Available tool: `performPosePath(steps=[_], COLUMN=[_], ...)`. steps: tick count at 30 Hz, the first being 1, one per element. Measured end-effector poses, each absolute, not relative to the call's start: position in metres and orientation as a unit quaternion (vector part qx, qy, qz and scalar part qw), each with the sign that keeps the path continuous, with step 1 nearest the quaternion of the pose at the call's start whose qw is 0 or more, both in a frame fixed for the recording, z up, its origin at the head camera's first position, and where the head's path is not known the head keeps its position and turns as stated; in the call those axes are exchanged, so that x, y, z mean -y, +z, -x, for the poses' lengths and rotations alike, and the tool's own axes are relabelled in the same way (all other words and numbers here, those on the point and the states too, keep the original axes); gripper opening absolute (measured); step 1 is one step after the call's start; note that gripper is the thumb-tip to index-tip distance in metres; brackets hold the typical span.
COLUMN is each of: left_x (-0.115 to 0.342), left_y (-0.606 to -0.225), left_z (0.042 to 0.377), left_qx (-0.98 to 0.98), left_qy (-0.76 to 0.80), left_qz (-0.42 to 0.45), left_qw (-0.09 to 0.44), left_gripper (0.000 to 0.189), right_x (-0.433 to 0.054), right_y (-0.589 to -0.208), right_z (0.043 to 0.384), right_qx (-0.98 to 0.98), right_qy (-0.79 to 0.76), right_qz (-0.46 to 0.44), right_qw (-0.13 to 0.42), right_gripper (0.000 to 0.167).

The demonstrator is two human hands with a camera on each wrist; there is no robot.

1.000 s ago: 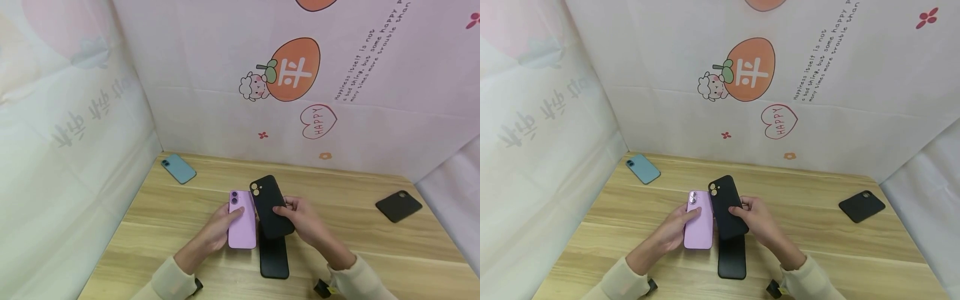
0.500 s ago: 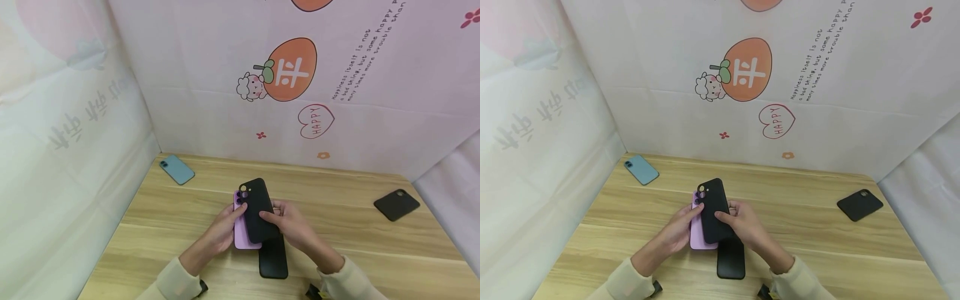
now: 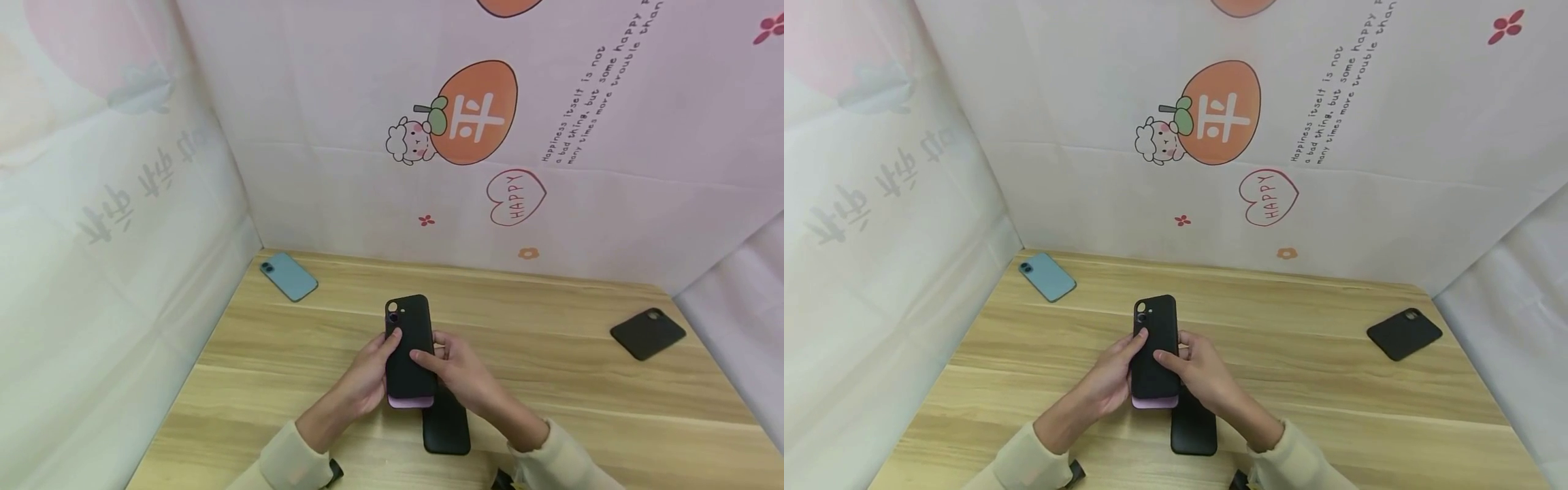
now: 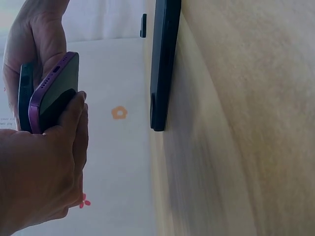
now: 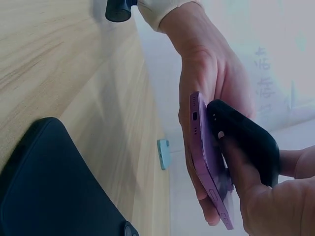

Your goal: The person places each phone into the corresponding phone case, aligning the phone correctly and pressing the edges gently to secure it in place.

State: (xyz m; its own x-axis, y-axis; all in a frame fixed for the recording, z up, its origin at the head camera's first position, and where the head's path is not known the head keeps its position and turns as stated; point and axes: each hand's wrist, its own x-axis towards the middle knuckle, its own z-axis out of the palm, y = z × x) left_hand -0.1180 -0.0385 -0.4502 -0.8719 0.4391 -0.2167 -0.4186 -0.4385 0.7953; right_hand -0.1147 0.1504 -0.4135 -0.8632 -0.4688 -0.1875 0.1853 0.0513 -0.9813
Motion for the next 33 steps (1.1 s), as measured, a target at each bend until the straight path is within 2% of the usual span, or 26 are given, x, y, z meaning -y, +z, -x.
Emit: performPosePath(steps=[16, 26, 33], left_x=[0.039, 0.043, 0.044], left_y=[-0.452, -0.452, -0.450], left_z=[0.117, 0.118, 0.117], left_qx=[-0.466, -0.484, -0.477], left_qy=[0.852, 0.846, 0.849], left_qz=[-0.022, -0.015, -0.020], left_qw=[0.238, 0.224, 0.227], left_gripper=[0.053, 0.052, 0.051], right_x=[-0.152, -0.167, -0.177], right_y=[-0.416, -0.408, -0.399], right_z=[0.116, 0.120, 0.127], right_qx=[-0.710, -0.783, -0.830], right_qy=[-0.653, -0.589, -0.531], right_qz=[0.112, 0.124, 0.157], right_qw=[0.239, 0.159, 0.073], right_gripper=[0.047, 0.035, 0.018])
